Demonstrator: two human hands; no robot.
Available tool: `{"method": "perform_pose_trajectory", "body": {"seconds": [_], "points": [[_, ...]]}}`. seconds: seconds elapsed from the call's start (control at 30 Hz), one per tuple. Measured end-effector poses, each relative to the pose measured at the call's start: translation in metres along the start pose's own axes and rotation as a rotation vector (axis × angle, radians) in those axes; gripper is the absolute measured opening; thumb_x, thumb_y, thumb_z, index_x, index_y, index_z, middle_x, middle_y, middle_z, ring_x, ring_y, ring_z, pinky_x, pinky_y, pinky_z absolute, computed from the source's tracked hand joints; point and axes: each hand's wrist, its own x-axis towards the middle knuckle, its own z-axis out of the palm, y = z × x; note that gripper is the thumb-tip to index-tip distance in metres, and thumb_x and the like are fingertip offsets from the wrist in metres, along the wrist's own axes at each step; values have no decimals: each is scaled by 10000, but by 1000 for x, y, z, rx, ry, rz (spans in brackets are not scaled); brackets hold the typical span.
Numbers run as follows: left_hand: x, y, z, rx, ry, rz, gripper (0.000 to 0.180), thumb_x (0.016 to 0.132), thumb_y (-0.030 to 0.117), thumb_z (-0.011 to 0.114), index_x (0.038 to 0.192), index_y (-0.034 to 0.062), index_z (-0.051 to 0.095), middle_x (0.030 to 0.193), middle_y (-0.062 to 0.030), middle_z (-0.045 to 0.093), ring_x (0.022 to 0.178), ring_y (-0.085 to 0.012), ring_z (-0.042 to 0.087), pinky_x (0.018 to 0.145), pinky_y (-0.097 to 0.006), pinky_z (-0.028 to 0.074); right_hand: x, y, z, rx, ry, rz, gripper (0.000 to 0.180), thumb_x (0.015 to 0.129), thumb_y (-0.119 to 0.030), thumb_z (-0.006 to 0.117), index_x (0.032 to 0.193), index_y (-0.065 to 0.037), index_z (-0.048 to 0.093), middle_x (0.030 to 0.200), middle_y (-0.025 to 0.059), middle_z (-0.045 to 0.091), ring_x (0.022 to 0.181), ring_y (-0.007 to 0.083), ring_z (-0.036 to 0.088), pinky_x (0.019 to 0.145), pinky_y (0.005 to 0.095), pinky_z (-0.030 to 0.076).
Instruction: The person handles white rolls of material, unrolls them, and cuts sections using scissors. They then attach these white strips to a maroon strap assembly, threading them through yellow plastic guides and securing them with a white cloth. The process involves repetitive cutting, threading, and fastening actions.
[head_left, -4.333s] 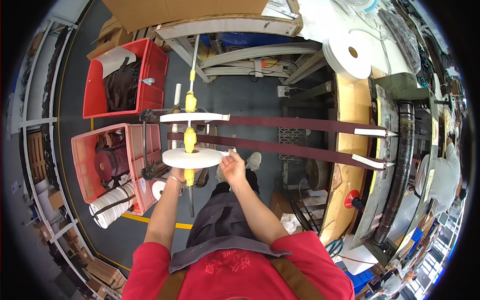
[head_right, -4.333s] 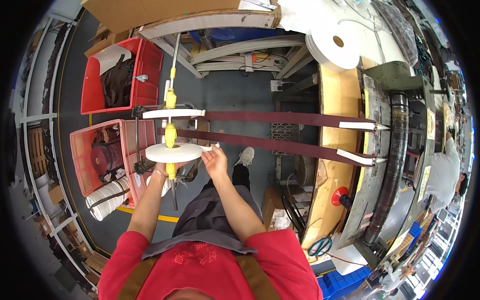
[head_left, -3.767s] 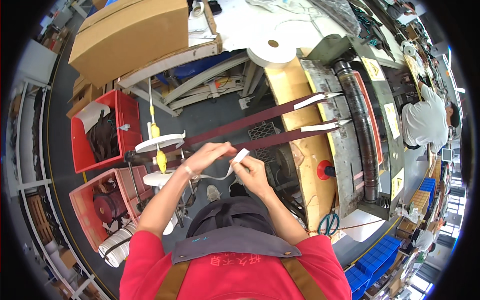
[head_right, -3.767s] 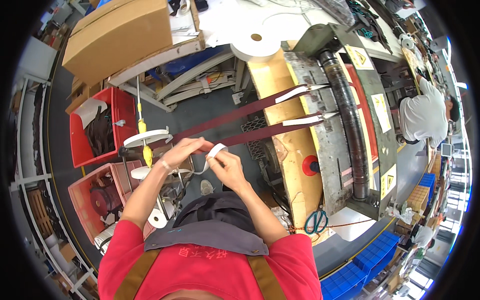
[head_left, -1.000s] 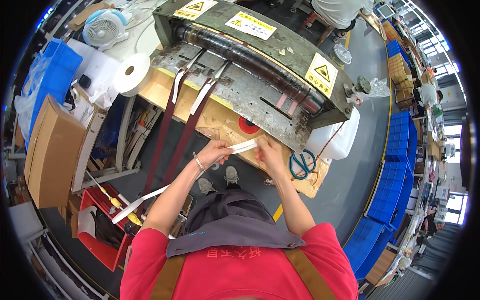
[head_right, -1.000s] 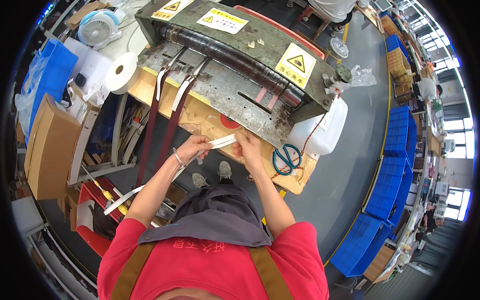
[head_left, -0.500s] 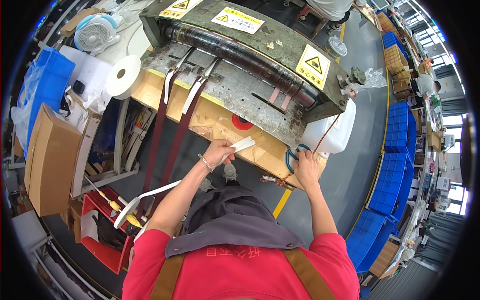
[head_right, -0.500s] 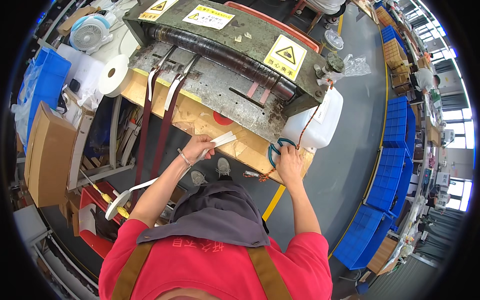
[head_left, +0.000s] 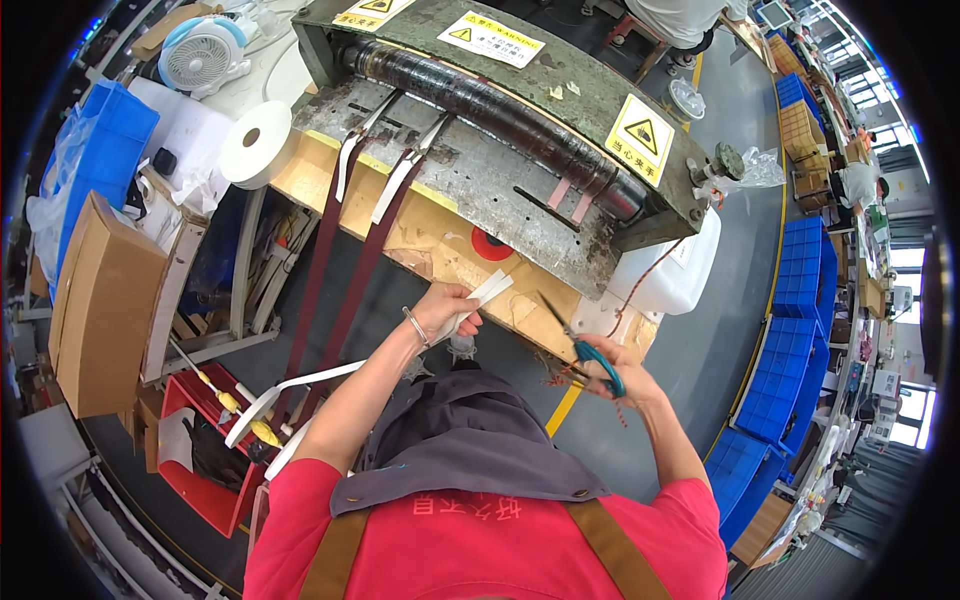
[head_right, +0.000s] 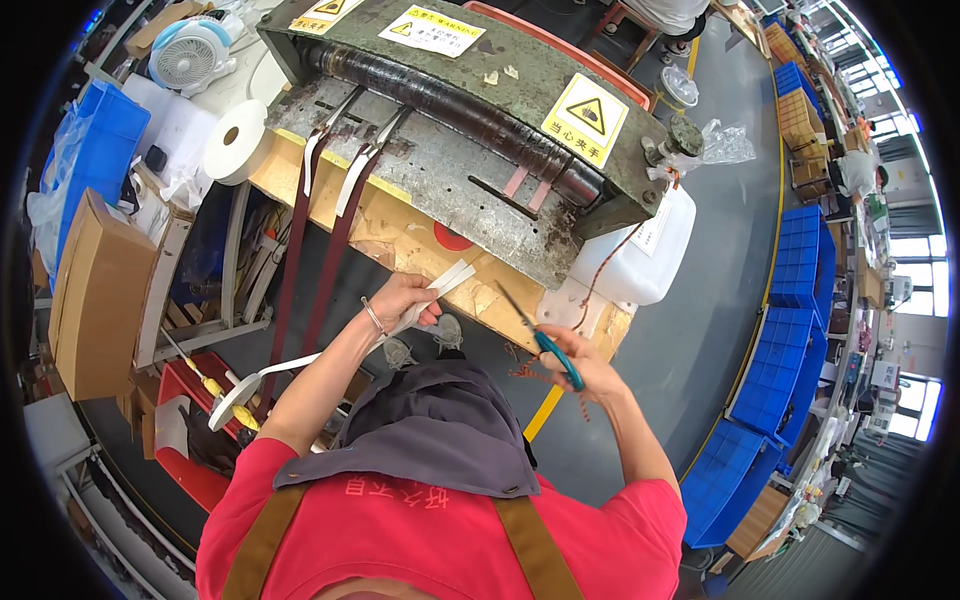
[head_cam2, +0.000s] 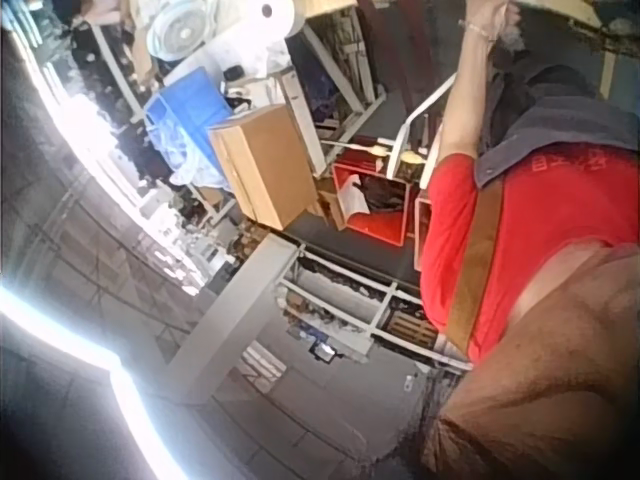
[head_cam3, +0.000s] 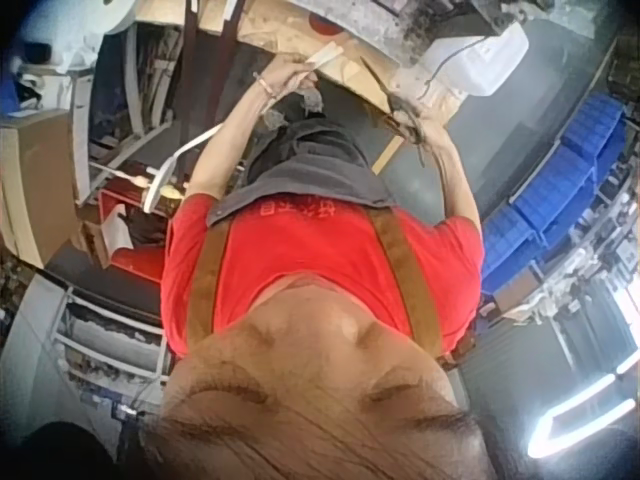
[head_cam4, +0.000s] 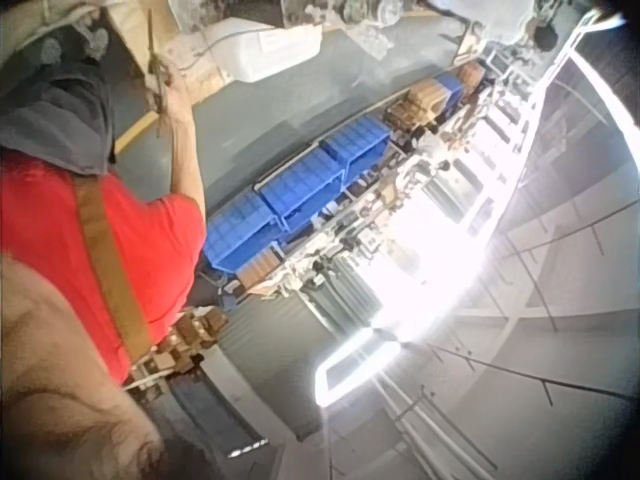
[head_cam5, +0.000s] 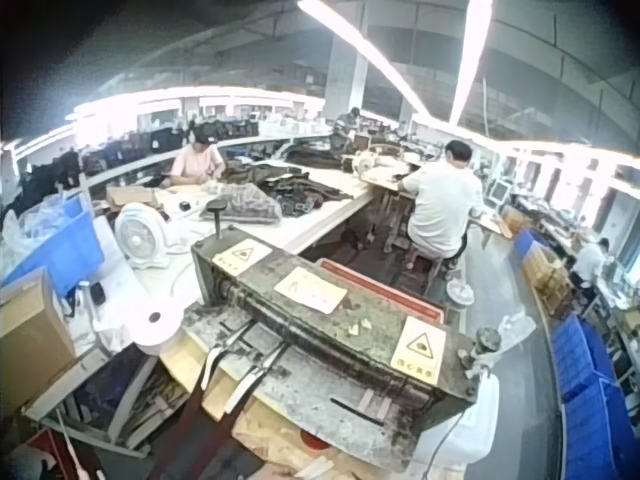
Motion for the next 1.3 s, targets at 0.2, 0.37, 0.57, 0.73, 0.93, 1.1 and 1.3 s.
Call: {"method": "perform_pose_trajectory", "body": {"seconds": [0.2,0.37,0.57,0.73,0.93,1.1,1.3], "points": [[-4,5,1,-152,-75,6,163,827,120,558,901,-18,512,701,-124,609,518,-157,605,449,-242,499,25,5,45,360,-278,129,558,787,-161,625,1263,-91,342,761,-3,440,516,74,408,400,187,327],[-6,7,-1,-202,-108,33,177,819,146,573,898,-2,518,703,-108,608,500,-139,596,416,-222,475,41,4,46,196,-417,108,514,837,-369,544,1237,-106,354,783,-11,433,580,65,433,455,190,360],[-9,8,5,-173,-92,51,200,811,148,577,915,-14,522,693,-93,606,479,-125,585,375,-199,441,53,-2,52,24,-383,50,550,845,-507,449,1223,-116,368,840,-4,464,700,61,495,553,184,406],[-8,9,12,-93,-106,39,179,800,134,584,874,-24,548,643,-81,602,444,-106,562,353,-181,409,64,-3,54,-17,-344,33,542,841,-538,427,1183,-119,402,809,-13,448,661,52,465,526,178,390],[-4,8,15,-58,-117,35,161,789,134,596,825,-19,563,602,-75,598,406,-95,539,333,-173,386,56,-16,62,-112,-237,53,467,843,-537,424,989,-95,461,674,-38,414,504,34,404,397,173,317],[0,2,14,-56,-147,39,157,793,138,589,828,-13,561,626,-75,604,423,-93,545,353,-179,397,50,-8,58,-325,-91,-104,406,835,-469,498,850,-64,483,494,-15,391,383,118,418,372,251,346],[-28,6,-3,29,-36,249,138,821,117,552,861,-15,560,718,-94,614,571,-115,596,514,-214,483,39,14,6,-1279,446,-636,320,750,-248,600,971,-46,488,690,161,520,616,381,536,597,447,449]]}}
